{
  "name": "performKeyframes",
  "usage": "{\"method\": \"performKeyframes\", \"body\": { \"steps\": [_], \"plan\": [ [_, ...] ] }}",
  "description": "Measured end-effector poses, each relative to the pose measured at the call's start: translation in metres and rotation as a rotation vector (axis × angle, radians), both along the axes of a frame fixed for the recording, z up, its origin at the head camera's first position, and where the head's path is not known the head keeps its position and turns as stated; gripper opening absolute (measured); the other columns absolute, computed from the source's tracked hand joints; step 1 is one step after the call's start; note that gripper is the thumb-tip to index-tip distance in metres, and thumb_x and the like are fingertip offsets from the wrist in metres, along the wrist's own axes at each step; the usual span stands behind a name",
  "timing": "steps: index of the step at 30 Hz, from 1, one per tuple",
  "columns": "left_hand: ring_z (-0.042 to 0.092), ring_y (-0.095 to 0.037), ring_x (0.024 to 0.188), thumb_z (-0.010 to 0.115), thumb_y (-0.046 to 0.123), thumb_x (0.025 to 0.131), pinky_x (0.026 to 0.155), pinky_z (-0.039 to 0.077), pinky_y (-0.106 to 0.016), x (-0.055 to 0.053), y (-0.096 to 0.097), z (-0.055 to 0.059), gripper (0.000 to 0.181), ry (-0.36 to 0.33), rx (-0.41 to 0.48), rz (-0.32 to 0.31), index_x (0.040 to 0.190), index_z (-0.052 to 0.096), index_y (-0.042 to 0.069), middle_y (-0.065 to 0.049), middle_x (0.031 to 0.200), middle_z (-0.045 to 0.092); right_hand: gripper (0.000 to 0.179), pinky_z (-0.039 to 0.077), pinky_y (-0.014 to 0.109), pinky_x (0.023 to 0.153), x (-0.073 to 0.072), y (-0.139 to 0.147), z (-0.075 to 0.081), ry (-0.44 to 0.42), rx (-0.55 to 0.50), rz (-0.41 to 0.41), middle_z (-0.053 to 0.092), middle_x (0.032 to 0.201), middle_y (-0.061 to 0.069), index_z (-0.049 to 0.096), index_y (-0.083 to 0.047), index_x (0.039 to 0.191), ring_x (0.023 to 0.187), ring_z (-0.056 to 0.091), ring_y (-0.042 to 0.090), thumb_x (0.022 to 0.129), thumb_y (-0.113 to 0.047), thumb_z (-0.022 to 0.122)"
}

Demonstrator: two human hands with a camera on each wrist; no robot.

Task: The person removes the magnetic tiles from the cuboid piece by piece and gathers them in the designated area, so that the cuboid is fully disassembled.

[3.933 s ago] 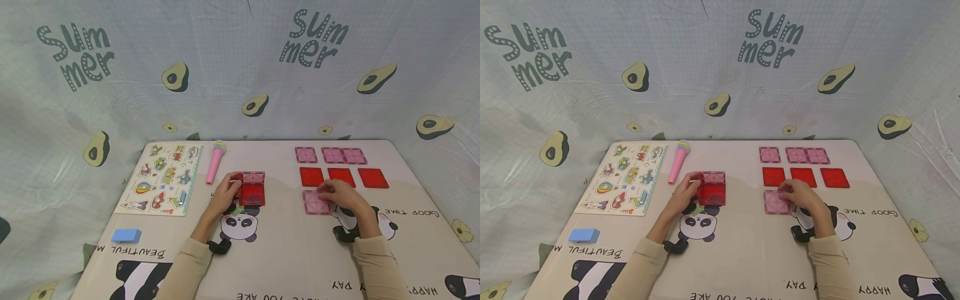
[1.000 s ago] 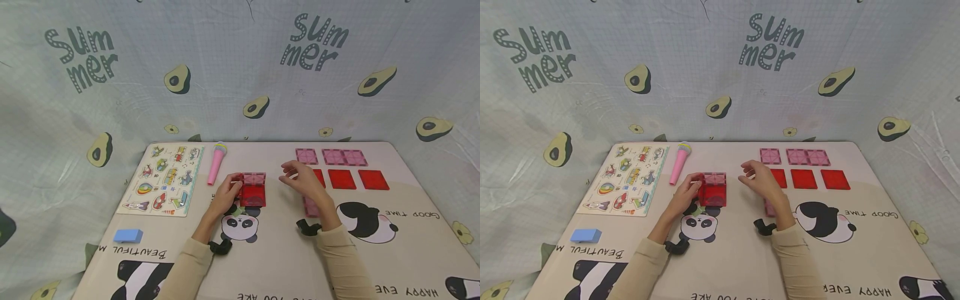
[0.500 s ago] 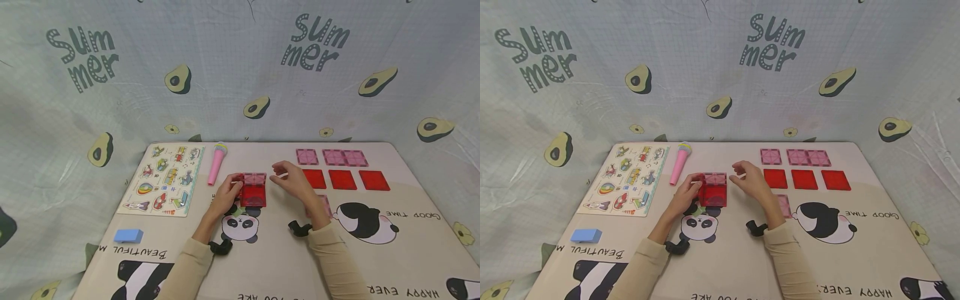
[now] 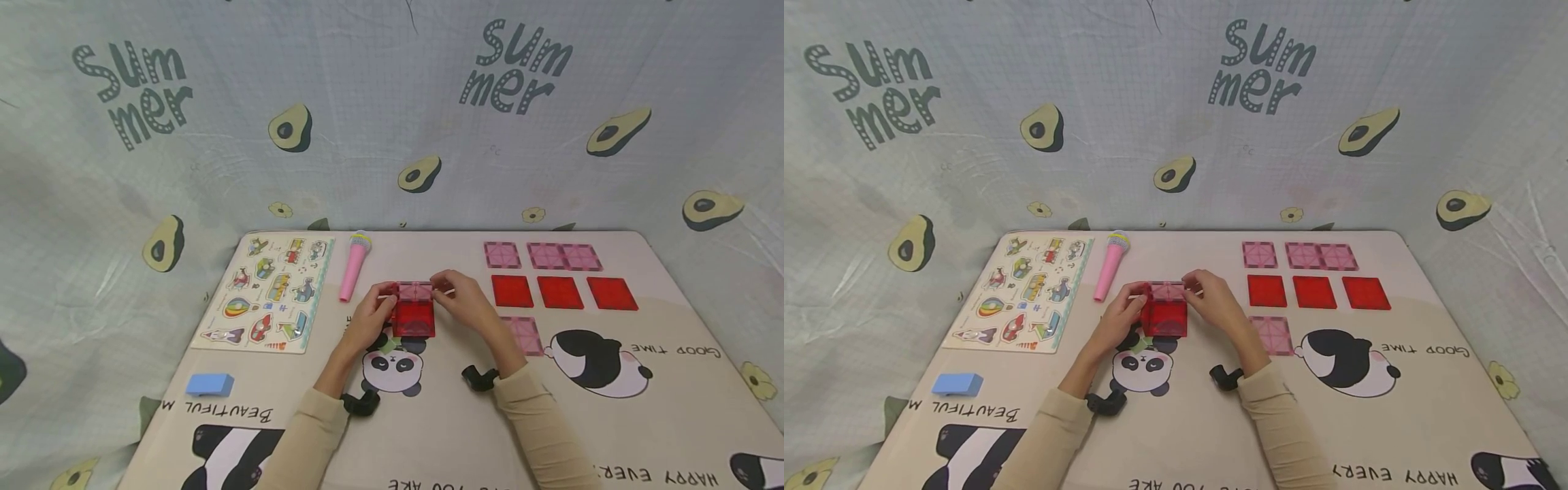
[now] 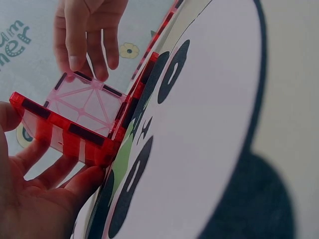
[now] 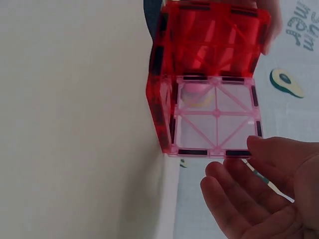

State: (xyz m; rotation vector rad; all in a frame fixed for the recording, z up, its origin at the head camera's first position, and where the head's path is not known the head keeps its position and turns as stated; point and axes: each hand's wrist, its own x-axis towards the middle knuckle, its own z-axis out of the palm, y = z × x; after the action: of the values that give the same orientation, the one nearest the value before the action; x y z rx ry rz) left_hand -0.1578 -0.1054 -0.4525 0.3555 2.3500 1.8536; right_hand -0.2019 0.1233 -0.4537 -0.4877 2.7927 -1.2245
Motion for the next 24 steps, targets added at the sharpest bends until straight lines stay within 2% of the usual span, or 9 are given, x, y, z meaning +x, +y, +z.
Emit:
{"method": "performKeyframes", "body": {
  "steps": [7, 15, 19, 24],
  "plan": [
    [0.054, -0.04, 0.132, 0.044, 0.016, 0.106, 0.105, 0.052, -0.048, -0.001, -0.001, -0.001, 0.043, -0.003, -0.017, -0.012, 0.145, 0.042, -0.001, -0.025, 0.145, 0.05, 0.026, 0.059, 0.044, 0.095, -0.001, -0.006, -0.01, 0.039, 0.005, -0.009, 0.07, 0.116, 0.016, 0.065, -0.004, 0.121, 0.106, 0.068, 0.03, 0.097, -0.014, 0.064],
    [0.054, -0.038, 0.133, 0.044, 0.019, 0.107, 0.105, 0.053, -0.049, -0.019, -0.002, -0.037, 0.043, -0.009, 0.006, 0.016, 0.147, 0.041, 0.004, -0.022, 0.147, 0.049, 0.02, 0.059, 0.045, 0.093, -0.002, -0.007, -0.014, 0.064, 0.017, -0.031, 0.072, 0.113, 0.016, 0.067, -0.004, 0.115, 0.103, 0.07, 0.032, 0.099, -0.015, 0.061],
    [0.056, -0.037, 0.131, 0.046, 0.021, 0.106, 0.102, 0.054, -0.049, -0.019, -0.002, -0.041, 0.041, 0.006, 0.026, 0.026, 0.145, 0.045, 0.009, -0.019, 0.144, 0.052, 0.018, 0.059, 0.045, 0.092, -0.002, -0.007, -0.014, 0.087, 0.015, -0.034, 0.073, 0.11, 0.016, 0.068, -0.004, 0.113, 0.101, 0.071, 0.032, 0.099, -0.013, 0.061],
    [0.058, -0.036, 0.129, 0.047, 0.02, 0.105, 0.1, 0.055, -0.049, -0.019, -0.001, -0.041, 0.039, 0.018, 0.025, 0.039, 0.143, 0.047, 0.01, -0.016, 0.142, 0.055, 0.02, 0.06, 0.043, 0.091, -0.002, -0.006, -0.015, 0.069, 0.019, -0.053, 0.073, 0.108, 0.014, 0.067, -0.004, 0.115, 0.098, 0.069, 0.028, 0.1, -0.015, 0.06]
  ]
}}
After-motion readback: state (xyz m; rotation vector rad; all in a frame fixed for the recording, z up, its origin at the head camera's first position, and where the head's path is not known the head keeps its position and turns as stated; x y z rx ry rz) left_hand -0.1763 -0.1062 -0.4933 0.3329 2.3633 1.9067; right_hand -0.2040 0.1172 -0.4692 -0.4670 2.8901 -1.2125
